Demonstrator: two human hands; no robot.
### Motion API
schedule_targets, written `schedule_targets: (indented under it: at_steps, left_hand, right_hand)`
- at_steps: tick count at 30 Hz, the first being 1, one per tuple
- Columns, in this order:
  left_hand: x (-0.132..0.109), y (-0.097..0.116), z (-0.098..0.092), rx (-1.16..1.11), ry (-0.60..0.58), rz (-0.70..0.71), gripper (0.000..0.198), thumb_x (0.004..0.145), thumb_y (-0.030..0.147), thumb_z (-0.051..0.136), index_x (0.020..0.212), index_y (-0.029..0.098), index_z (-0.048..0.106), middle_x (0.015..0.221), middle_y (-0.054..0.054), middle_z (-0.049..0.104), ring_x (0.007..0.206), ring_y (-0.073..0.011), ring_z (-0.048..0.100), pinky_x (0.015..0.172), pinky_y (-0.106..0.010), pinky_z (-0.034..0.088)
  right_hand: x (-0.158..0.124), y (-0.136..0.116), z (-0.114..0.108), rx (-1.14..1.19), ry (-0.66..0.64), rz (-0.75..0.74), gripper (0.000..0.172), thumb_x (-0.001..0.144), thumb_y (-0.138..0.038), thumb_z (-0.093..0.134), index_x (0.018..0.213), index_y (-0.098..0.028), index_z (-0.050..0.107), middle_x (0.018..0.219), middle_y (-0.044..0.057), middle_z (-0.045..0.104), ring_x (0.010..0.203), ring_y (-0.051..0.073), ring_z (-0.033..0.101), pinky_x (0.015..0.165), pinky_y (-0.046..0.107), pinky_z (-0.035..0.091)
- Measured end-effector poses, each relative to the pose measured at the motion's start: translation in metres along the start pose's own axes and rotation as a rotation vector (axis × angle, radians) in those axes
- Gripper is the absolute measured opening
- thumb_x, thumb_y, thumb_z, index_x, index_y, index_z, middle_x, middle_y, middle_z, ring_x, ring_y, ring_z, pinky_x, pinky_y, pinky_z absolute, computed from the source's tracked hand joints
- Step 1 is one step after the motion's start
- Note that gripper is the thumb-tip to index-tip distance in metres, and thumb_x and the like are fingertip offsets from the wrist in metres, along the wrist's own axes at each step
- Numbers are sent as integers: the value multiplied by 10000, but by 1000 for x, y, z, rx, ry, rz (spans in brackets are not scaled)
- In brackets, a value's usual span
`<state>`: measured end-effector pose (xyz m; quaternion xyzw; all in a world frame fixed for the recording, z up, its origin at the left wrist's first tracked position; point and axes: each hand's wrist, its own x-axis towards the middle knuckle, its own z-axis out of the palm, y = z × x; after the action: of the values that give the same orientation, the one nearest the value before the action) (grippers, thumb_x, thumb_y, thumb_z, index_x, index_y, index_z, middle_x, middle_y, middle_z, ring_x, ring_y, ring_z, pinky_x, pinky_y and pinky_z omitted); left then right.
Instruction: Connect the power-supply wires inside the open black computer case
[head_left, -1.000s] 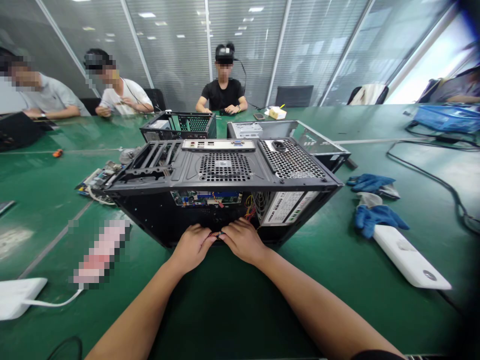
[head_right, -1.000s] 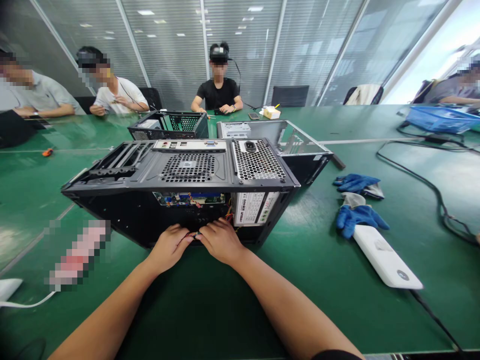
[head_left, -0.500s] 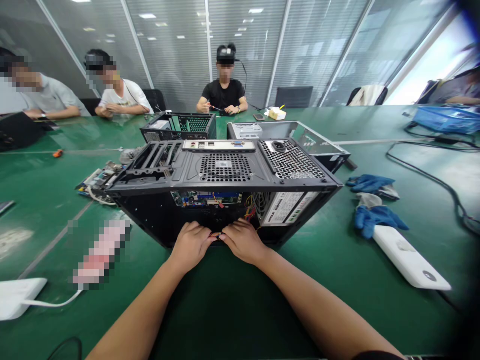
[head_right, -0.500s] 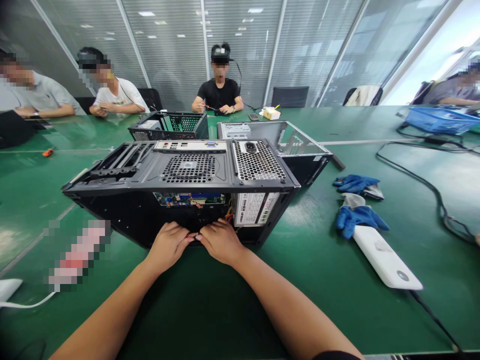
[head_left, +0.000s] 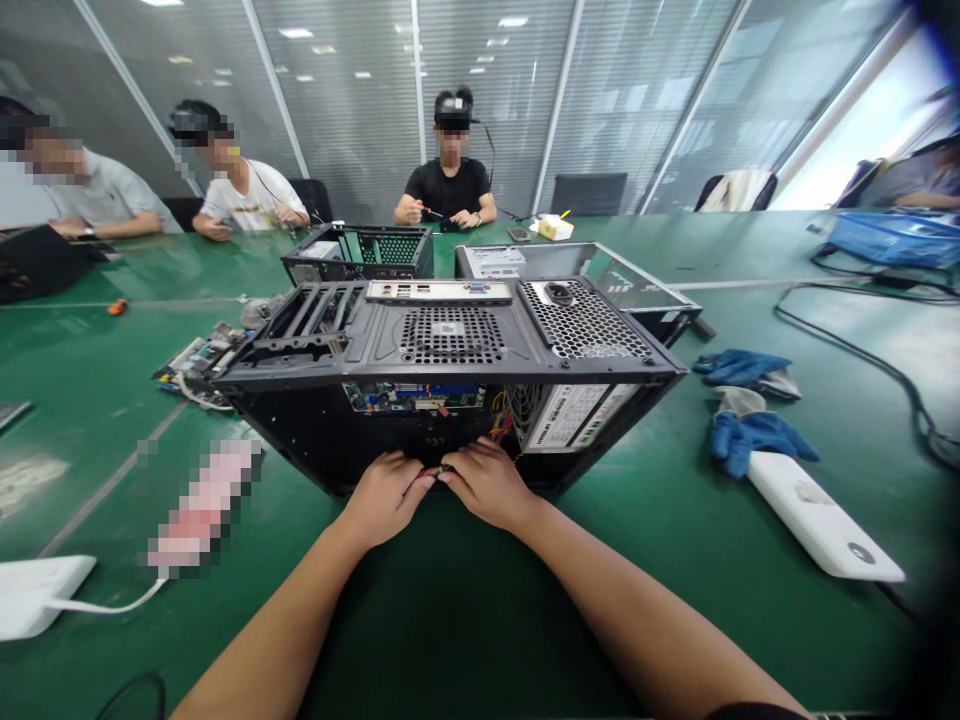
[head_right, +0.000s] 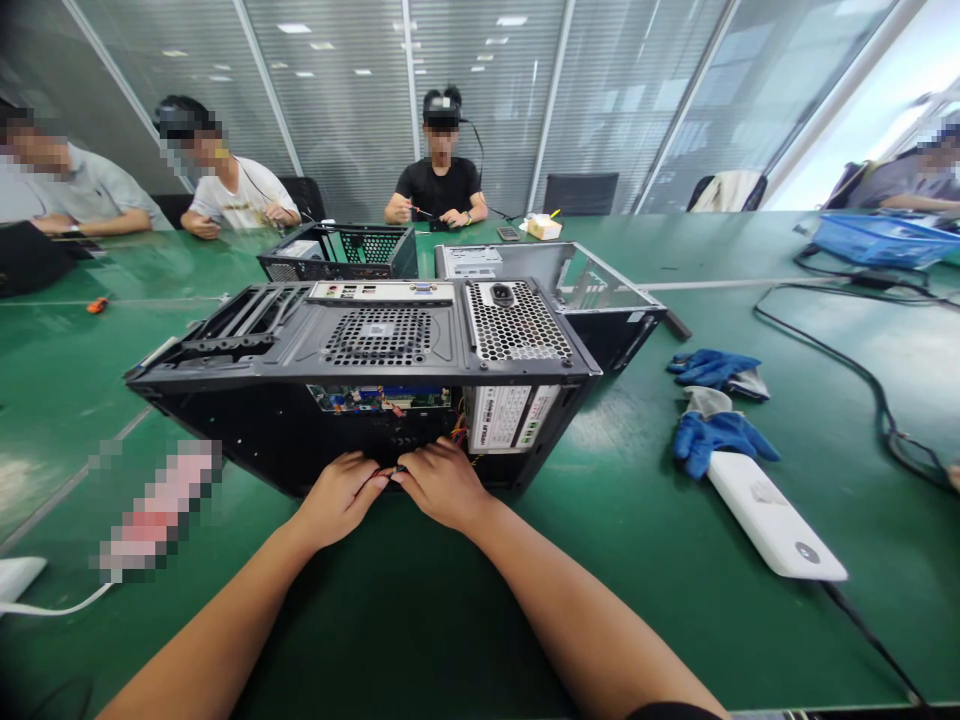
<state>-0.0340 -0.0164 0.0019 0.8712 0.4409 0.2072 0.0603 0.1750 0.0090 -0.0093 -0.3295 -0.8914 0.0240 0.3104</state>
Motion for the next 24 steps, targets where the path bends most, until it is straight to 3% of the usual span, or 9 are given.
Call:
schedule_targets:
  at_steps: [24]
  left_hand:
    - [0, 1, 1, 94, 74, -41, 368, 983, 398, 399, 747, 180, 578, 676, -35, 591, 709, -189, 489, 675, -327, 344]
  right_hand:
    - [4, -3, -4, -45, -73, 25, 291, 982, -299, 415, 780, -184, 589, 687, 18, 649, 650, 157, 559, 691, 314, 297]
